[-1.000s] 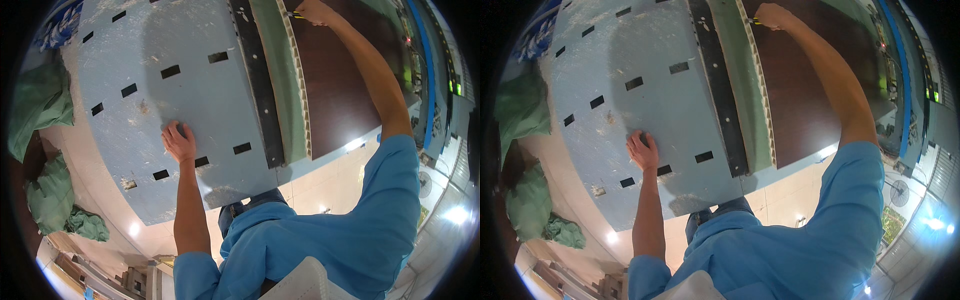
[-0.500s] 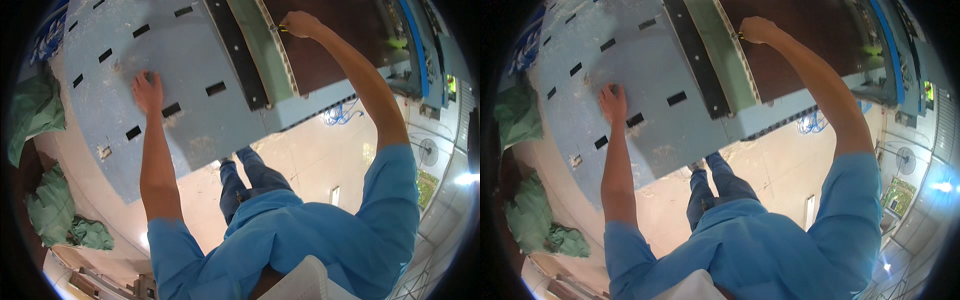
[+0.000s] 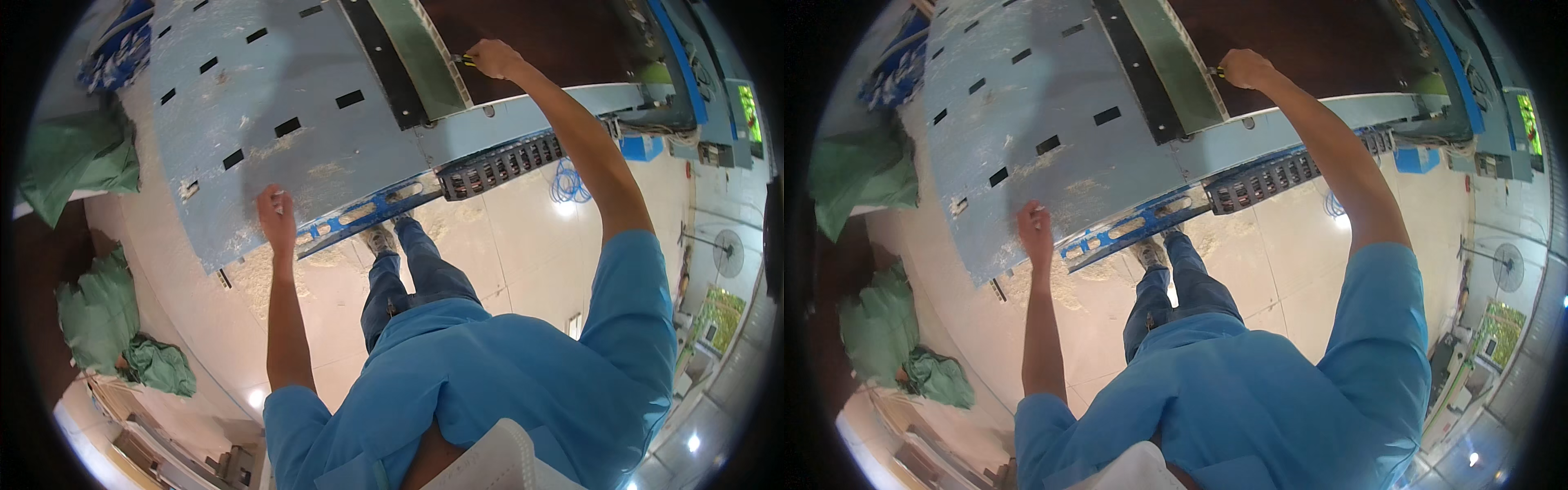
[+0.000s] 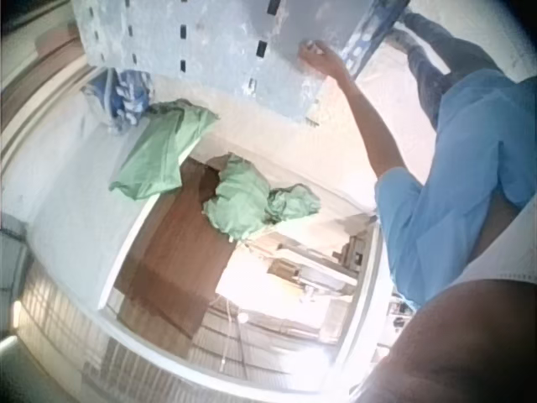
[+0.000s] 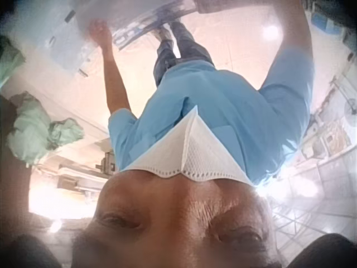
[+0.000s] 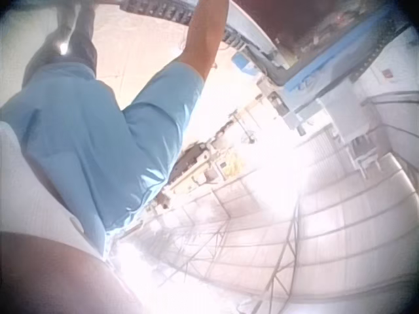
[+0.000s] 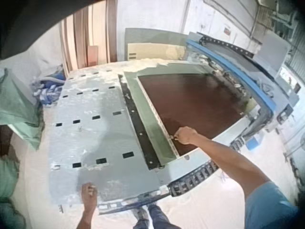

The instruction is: The person carries a large dark wood panel with white stripes and places it onto a machine bed. They then use a yellow utility knife to trim or adjust the panel edges and remove debris from the machine surface.

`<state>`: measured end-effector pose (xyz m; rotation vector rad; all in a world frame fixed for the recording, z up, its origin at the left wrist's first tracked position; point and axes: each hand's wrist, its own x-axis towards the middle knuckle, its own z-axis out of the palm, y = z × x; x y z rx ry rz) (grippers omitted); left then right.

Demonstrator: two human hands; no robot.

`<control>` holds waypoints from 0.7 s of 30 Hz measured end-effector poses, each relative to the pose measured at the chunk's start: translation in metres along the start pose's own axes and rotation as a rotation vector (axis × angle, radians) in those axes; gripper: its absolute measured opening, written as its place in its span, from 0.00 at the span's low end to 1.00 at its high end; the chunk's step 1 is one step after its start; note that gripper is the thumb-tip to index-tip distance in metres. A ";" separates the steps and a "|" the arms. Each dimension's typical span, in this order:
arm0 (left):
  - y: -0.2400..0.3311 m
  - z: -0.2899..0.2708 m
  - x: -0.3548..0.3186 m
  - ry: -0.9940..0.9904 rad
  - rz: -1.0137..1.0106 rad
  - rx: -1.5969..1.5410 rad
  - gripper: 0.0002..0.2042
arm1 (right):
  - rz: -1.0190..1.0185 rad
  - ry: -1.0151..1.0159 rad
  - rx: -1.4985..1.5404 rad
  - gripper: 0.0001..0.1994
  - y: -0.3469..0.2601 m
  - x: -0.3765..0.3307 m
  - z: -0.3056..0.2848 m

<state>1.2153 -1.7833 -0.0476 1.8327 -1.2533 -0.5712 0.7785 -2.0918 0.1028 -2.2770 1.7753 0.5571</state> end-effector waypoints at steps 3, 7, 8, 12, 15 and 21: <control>-0.002 0.003 -0.050 -0.018 -0.070 -0.060 0.14 | 0.056 -0.020 0.045 0.17 -0.005 0.009 0.003; -0.004 -0.004 -0.094 -0.041 -0.186 -0.054 0.13 | 0.138 -0.099 0.050 0.16 -0.012 -0.008 0.011; -0.004 -0.005 -0.104 -0.040 -0.194 -0.079 0.13 | 0.151 -0.118 0.080 0.15 -0.012 -0.016 0.012; -0.004 -0.015 -0.128 -0.037 -0.230 -0.105 0.13 | 0.043 -0.007 -0.038 0.14 -0.013 -0.053 0.015; -0.003 -0.022 -0.143 0.019 -0.191 -0.068 0.12 | 0.071 -0.084 -0.046 0.13 -0.015 -0.073 0.021; -0.035 -0.025 -0.206 -0.040 -0.221 -0.004 0.12 | -0.033 -0.118 -0.163 0.11 0.026 -0.124 0.064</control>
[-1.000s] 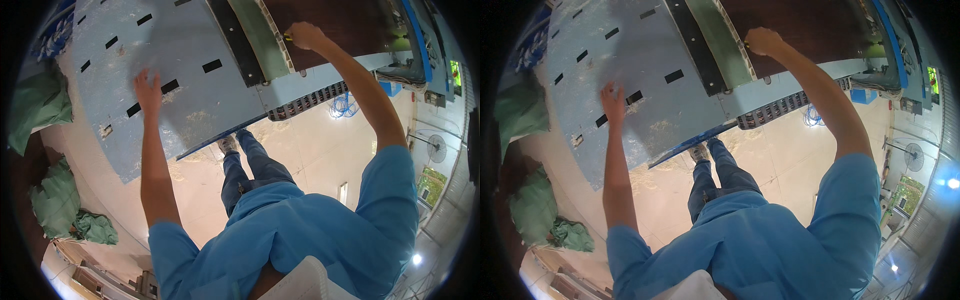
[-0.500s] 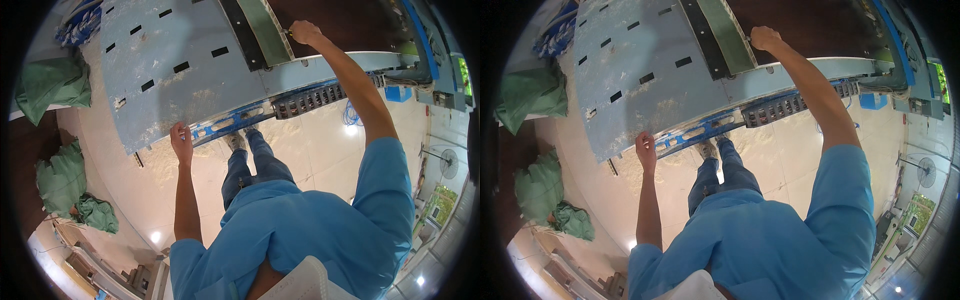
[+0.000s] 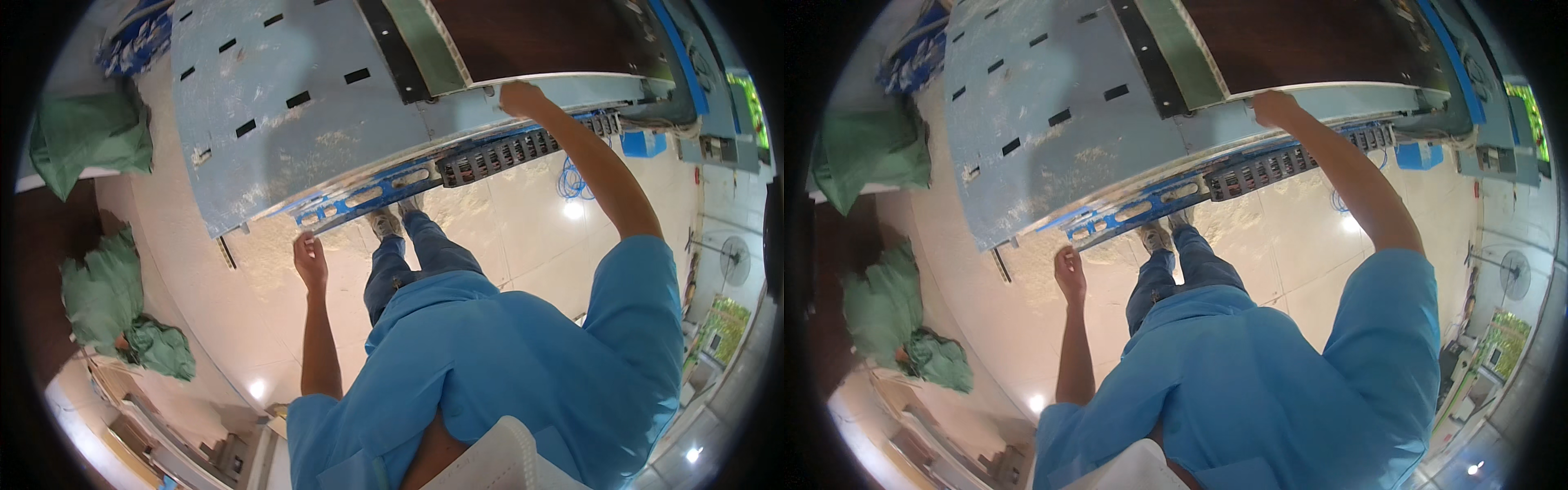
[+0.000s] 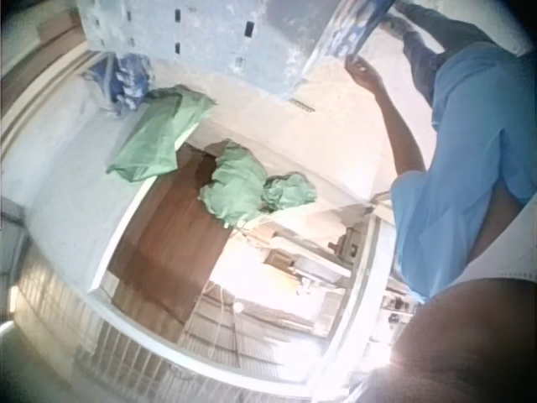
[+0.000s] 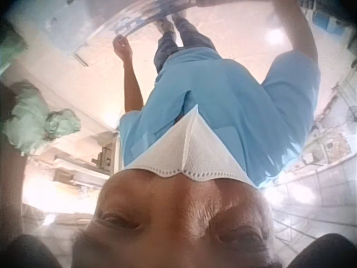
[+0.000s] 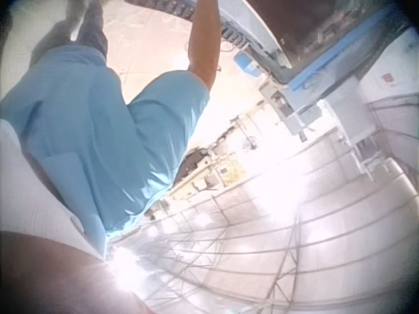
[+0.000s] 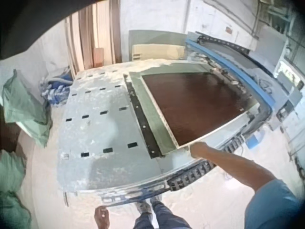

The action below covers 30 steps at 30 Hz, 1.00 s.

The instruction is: The person carries a large dark wood panel with white stripes and places it onto a machine bed. They then use a yellow utility knife to trim or adjust the panel edges and remove debris from the machine surface.

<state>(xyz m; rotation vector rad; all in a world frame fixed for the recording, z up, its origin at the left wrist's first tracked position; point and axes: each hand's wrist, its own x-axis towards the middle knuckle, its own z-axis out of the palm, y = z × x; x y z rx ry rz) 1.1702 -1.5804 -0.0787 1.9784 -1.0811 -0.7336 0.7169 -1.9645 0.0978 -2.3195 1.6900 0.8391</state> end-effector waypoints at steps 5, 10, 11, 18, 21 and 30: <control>-0.092 0.024 -0.065 -0.113 -0.168 -0.192 0.08 | -0.547 0.140 -0.087 0.23 0.056 -0.097 0.094; -0.129 0.049 -0.114 -1.157 0.191 0.983 0.11 | 0.248 -0.075 0.893 0.21 0.031 -0.200 0.225; -0.125 0.059 -0.113 -1.141 0.090 0.859 0.11 | 0.252 -0.058 0.791 0.26 0.022 -0.223 0.256; -0.015 0.176 -0.046 -1.231 0.105 0.341 0.12 | 0.984 -0.359 1.523 0.19 -0.035 -0.467 0.526; 0.065 0.265 -0.025 -1.173 -0.362 0.063 0.13 | 1.319 -0.327 1.441 0.14 -0.042 -0.580 0.610; 0.301 0.521 -0.251 -1.517 -0.146 0.375 0.26 | 2.204 0.173 1.784 0.19 0.023 -0.684 0.648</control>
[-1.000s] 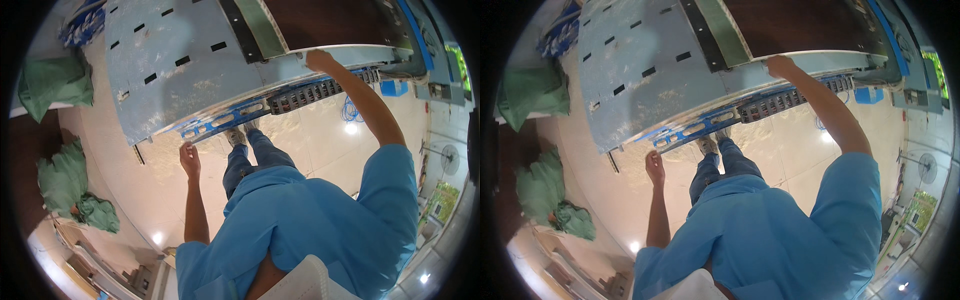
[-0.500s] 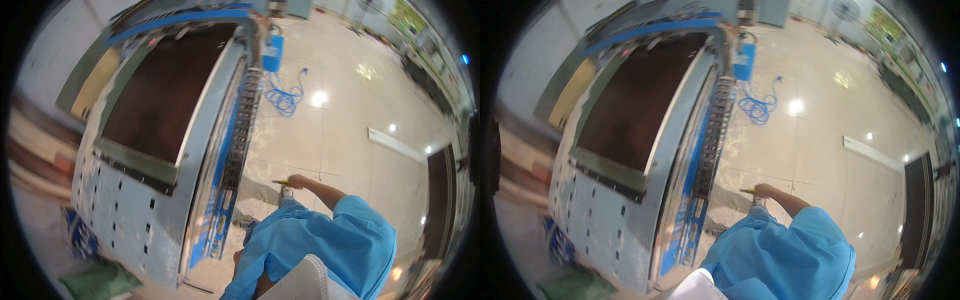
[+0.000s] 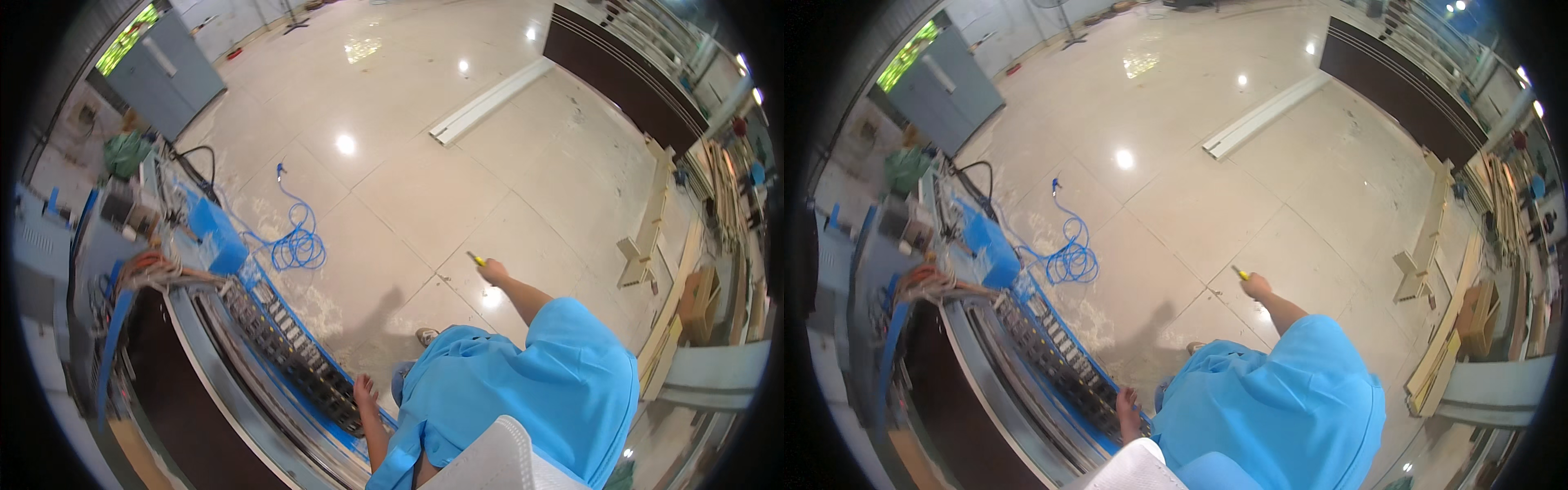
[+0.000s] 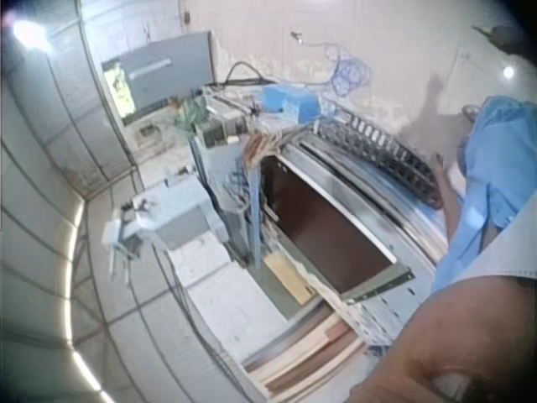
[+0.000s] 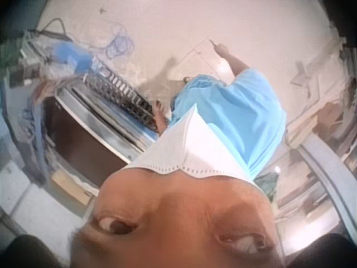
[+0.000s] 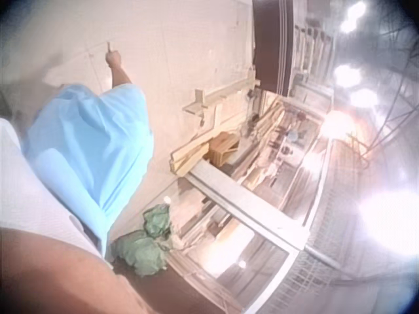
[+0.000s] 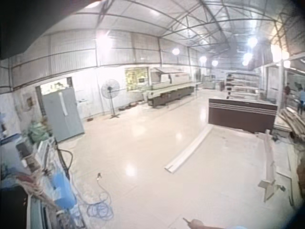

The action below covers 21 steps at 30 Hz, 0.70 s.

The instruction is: The person carries a large dark wood panel with white stripes and places it onto a machine bed. They then use a yellow utility knife to trim or adjust the panel edges and remove debris from the machine surface.

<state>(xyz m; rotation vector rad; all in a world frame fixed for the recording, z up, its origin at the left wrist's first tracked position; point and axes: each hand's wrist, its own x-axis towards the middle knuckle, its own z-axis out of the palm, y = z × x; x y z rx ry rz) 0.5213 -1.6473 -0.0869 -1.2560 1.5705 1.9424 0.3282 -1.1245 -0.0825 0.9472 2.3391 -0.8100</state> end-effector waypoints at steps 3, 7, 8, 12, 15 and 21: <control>0.059 0.081 0.021 -0.235 0.043 0.138 0.27 | -0.044 -0.153 0.241 0.17 -0.067 0.001 0.034; 0.099 0.133 0.062 -0.391 0.036 0.420 0.28 | -0.239 -0.465 0.364 0.18 -0.172 -0.018 0.082; 0.105 0.134 0.073 -0.379 0.039 0.454 0.27 | -0.358 -0.489 0.318 0.19 -0.198 -0.021 0.088; 0.123 0.125 0.112 -0.342 -0.022 0.534 0.28 | -0.804 -0.415 -0.107 0.21 -0.298 -0.004 0.099; 0.143 0.124 0.133 -0.294 -0.115 0.469 0.29 | -0.688 -0.468 -0.319 0.22 -0.340 0.053 0.088; 0.210 0.194 0.147 0.008 -0.362 -0.120 0.32 | -0.308 -0.301 0.273 0.15 -0.336 0.233 0.005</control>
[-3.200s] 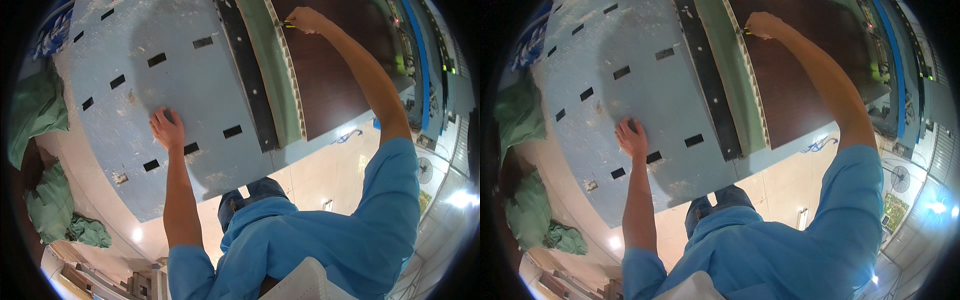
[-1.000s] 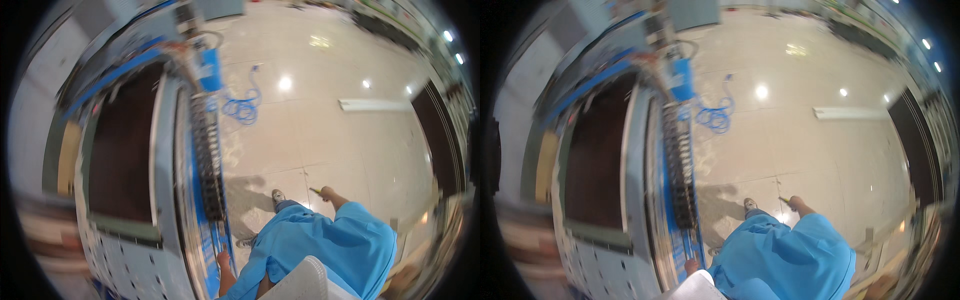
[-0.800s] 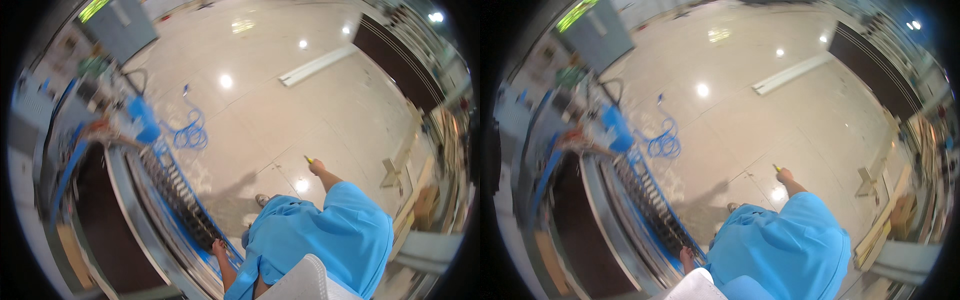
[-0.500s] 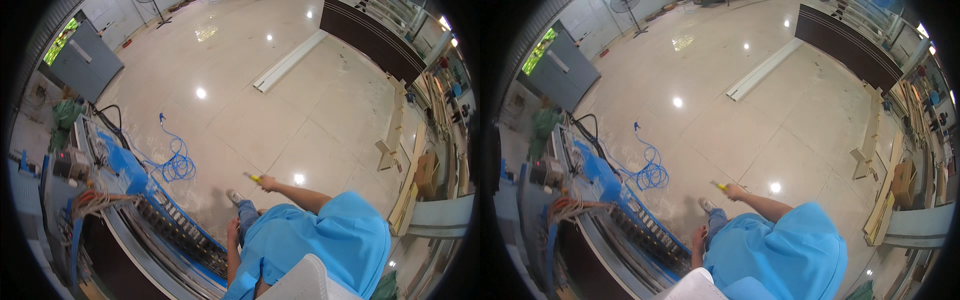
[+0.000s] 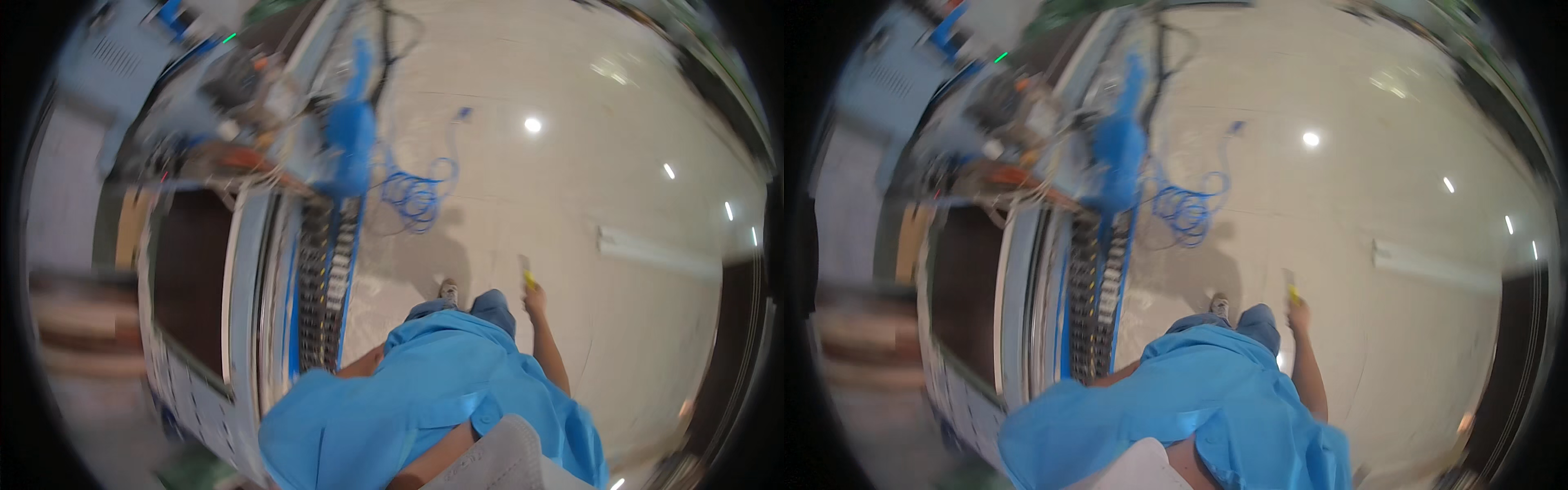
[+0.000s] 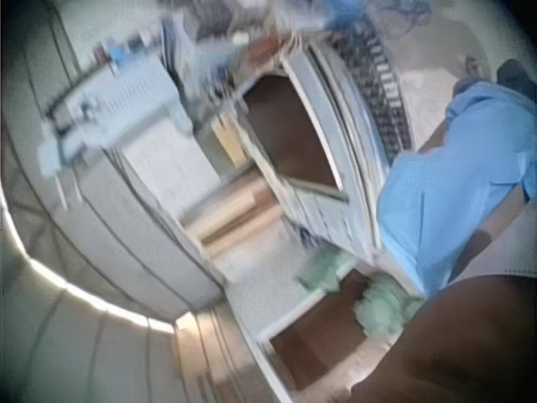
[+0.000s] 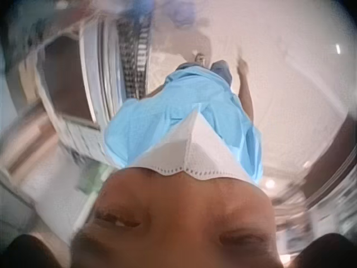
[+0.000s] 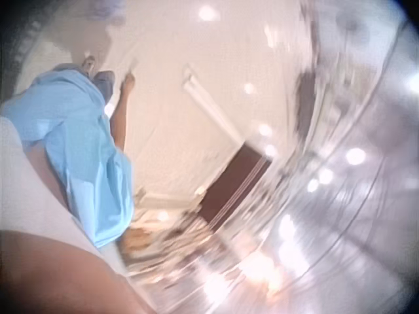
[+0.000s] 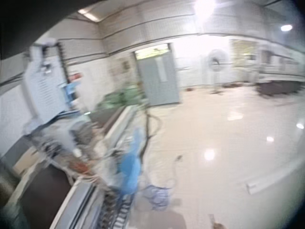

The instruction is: The person carries a large dark wood panel with white stripes and places it onto a machine bed. They then use a yellow utility knife to trim or adjust the panel edges and remove debris from the machine surface.

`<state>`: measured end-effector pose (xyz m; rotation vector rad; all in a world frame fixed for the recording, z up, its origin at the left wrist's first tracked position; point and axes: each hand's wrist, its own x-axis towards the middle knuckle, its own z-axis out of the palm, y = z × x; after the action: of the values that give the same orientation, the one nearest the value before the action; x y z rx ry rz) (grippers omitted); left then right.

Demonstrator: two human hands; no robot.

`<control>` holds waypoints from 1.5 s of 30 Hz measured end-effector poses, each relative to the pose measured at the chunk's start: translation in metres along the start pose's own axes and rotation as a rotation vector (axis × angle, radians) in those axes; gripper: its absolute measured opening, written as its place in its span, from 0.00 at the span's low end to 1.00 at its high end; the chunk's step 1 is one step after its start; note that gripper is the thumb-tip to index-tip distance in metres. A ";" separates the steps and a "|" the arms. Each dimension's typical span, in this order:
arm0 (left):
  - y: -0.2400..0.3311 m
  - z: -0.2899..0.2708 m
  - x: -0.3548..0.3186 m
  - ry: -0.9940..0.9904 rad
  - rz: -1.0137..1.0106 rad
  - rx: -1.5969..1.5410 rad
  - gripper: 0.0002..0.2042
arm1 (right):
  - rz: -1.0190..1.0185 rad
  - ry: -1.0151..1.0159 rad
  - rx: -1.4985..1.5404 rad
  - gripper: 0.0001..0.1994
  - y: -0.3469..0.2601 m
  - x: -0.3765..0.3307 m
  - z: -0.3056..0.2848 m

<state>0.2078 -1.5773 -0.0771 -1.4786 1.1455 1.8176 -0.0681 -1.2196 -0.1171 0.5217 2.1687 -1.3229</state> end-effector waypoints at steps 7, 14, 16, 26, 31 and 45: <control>0.194 0.094 0.005 0.139 -0.236 -0.459 0.35 | 0.154 -0.057 -0.309 0.16 0.032 0.092 -0.118; 0.312 0.148 0.040 0.112 0.322 -0.437 0.29 | 0.015 -0.206 -0.359 0.16 -0.104 0.248 -0.147; 0.338 0.174 0.049 0.168 0.336 -0.287 0.26 | 0.057 -0.188 -0.226 0.14 -0.166 0.301 -0.137; 0.317 0.262 0.076 0.259 0.238 -0.299 0.19 | -0.115 -0.300 -0.195 0.13 -0.394 0.453 -0.092; 0.270 0.232 0.101 0.391 0.056 -0.572 0.17 | -0.067 -0.369 -0.553 0.16 -0.357 0.477 -0.061; 0.561 0.229 0.257 0.358 0.407 0.080 0.20 | 0.078 -0.294 -0.524 0.18 -0.435 0.557 -0.067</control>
<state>-0.4356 -1.6908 -0.1562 -1.6589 1.7826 1.7705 -0.7695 -1.3267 -0.1426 0.1851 2.1038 -0.6913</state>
